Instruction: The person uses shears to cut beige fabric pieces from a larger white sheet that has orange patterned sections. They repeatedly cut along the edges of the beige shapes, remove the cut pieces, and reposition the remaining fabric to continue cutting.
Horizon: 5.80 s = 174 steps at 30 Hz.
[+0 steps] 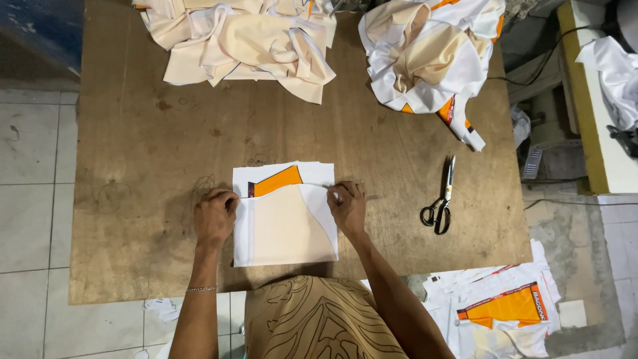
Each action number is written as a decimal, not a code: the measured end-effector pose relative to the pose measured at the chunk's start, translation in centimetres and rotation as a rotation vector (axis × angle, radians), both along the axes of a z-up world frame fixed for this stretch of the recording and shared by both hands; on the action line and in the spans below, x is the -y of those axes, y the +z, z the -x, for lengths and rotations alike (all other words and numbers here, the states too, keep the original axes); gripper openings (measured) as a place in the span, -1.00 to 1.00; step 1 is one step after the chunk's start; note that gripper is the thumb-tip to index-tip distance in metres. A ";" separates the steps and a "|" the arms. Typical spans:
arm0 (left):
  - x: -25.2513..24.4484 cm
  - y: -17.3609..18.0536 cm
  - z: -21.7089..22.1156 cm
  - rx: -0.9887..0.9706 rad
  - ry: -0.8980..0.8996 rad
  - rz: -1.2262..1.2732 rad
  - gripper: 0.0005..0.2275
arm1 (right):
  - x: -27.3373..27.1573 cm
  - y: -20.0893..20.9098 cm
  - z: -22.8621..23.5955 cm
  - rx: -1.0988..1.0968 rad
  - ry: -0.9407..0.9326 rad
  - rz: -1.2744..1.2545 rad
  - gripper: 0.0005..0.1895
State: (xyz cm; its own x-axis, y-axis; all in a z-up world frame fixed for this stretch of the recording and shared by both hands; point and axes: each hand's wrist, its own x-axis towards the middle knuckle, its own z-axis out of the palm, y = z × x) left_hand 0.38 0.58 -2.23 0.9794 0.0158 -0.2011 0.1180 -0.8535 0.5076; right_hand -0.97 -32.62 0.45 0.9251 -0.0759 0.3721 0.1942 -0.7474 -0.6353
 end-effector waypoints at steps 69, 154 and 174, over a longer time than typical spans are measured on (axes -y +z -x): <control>6.3 -0.7 14.8 0.233 0.279 -0.274 -0.55 | 2.8 1.3 7.0 -0.437 0.458 0.588 -0.30; -1.4 -1.1 15.6 0.411 0.112 -0.051 -0.22 | -20.8 1.6 21.7 -0.917 -0.253 -1.011 -0.54; -1.4 -1.1 15.6 0.391 0.153 -0.049 -0.21 | -20.0 2.3 13.6 -0.982 -0.181 -1.056 -0.52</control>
